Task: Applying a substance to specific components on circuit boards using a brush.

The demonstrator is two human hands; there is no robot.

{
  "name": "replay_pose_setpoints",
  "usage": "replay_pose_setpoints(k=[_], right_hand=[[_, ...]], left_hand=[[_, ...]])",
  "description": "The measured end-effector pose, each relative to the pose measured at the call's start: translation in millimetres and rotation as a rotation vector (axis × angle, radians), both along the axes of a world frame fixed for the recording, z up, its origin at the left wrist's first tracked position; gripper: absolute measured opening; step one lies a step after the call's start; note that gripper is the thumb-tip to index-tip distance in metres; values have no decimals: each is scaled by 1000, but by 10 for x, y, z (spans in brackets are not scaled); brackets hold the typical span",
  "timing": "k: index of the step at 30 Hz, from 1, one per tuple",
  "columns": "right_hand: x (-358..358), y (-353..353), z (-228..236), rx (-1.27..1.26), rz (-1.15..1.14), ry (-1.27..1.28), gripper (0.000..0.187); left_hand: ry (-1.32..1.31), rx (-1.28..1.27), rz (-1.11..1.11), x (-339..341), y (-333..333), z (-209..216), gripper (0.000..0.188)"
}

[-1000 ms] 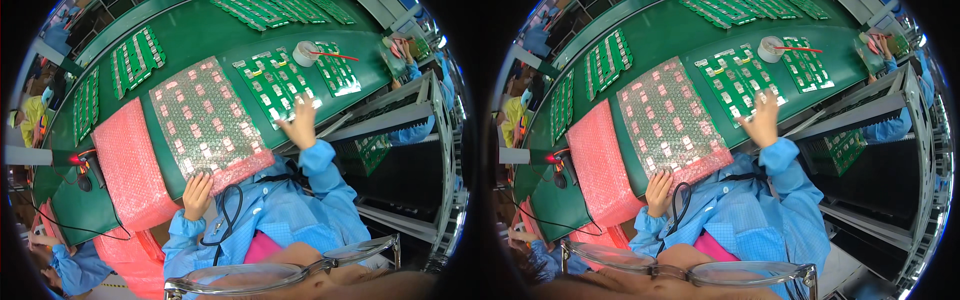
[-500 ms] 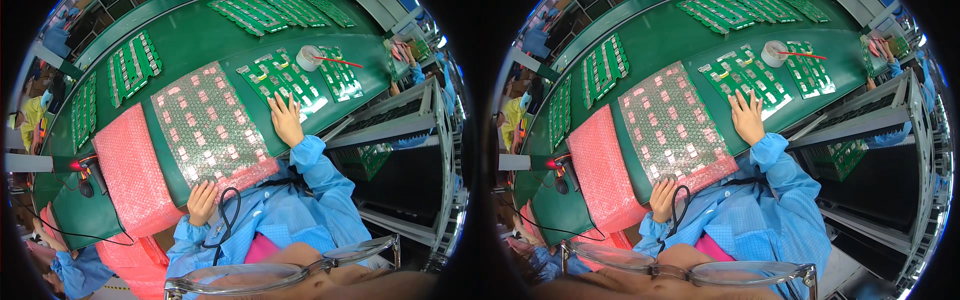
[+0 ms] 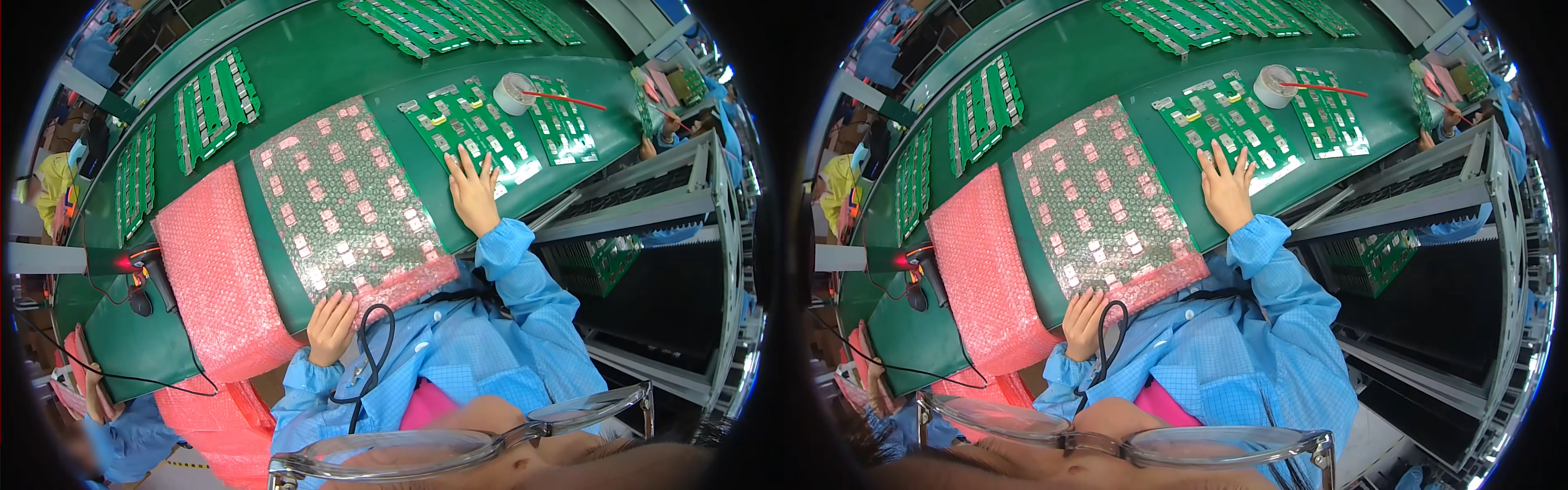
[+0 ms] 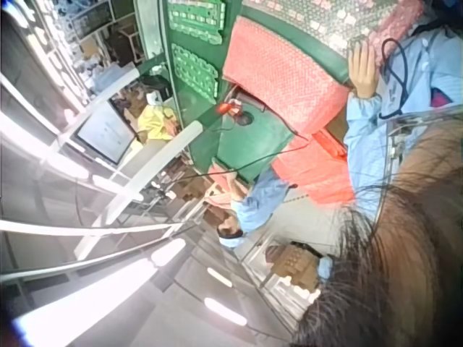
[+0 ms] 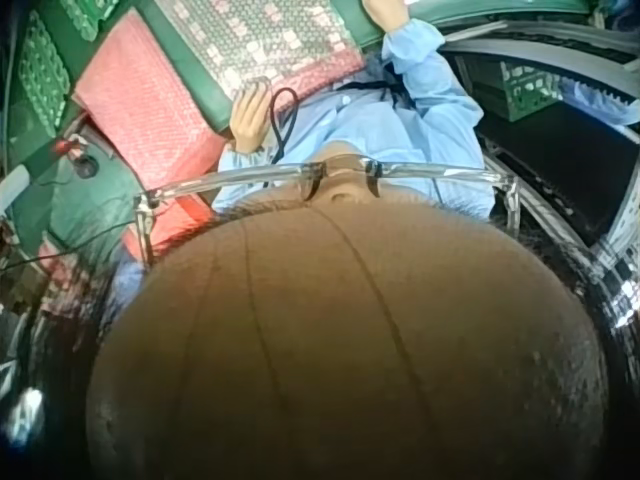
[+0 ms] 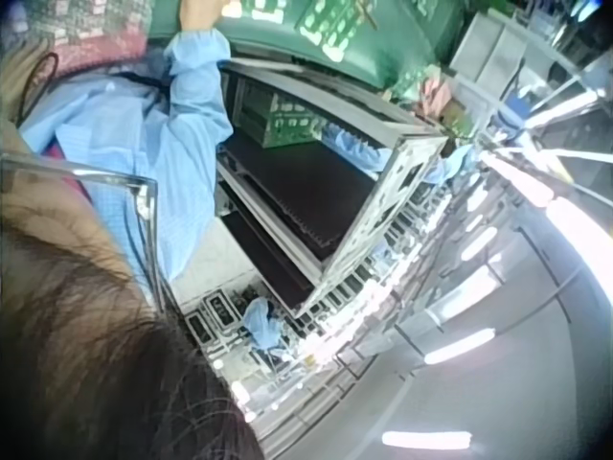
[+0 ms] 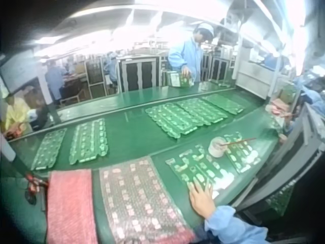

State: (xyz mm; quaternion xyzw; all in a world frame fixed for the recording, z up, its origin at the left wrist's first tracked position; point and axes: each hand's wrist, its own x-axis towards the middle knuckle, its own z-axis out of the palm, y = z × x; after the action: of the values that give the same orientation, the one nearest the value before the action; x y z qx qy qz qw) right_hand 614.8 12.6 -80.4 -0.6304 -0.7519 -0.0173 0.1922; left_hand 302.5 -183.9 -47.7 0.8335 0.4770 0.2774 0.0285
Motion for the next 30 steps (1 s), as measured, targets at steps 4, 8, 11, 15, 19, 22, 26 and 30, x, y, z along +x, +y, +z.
replay_pose_setpoints(k=[4,8,11,15,19,22,26,30], right_hand=[[56,58,-36,13,-19,-3,45],[188,153,-70,0,-52,-7,46],[317,227,-123,29,-38,-22,46],[433,307,-146,6,-60,-76,45],[360,134,75,90,22,-62,44],[207,-256,352,-156,543,586,42],[-96,-699,495,-352,706,521,30],[-250,-727,411,-356,576,677,9]], left_hand=[[-5,-20,0,-7,-7,0,37],[13,-8,10,4,3,5,38],[15,-6,26,19,-4,8,38],[0,-3,46,27,-1,12,40],[26,-87,74,73,115,34,50],[30,-174,91,132,220,115,58],[-142,-268,152,130,209,282,63],[-282,-308,397,90,202,260,30]])
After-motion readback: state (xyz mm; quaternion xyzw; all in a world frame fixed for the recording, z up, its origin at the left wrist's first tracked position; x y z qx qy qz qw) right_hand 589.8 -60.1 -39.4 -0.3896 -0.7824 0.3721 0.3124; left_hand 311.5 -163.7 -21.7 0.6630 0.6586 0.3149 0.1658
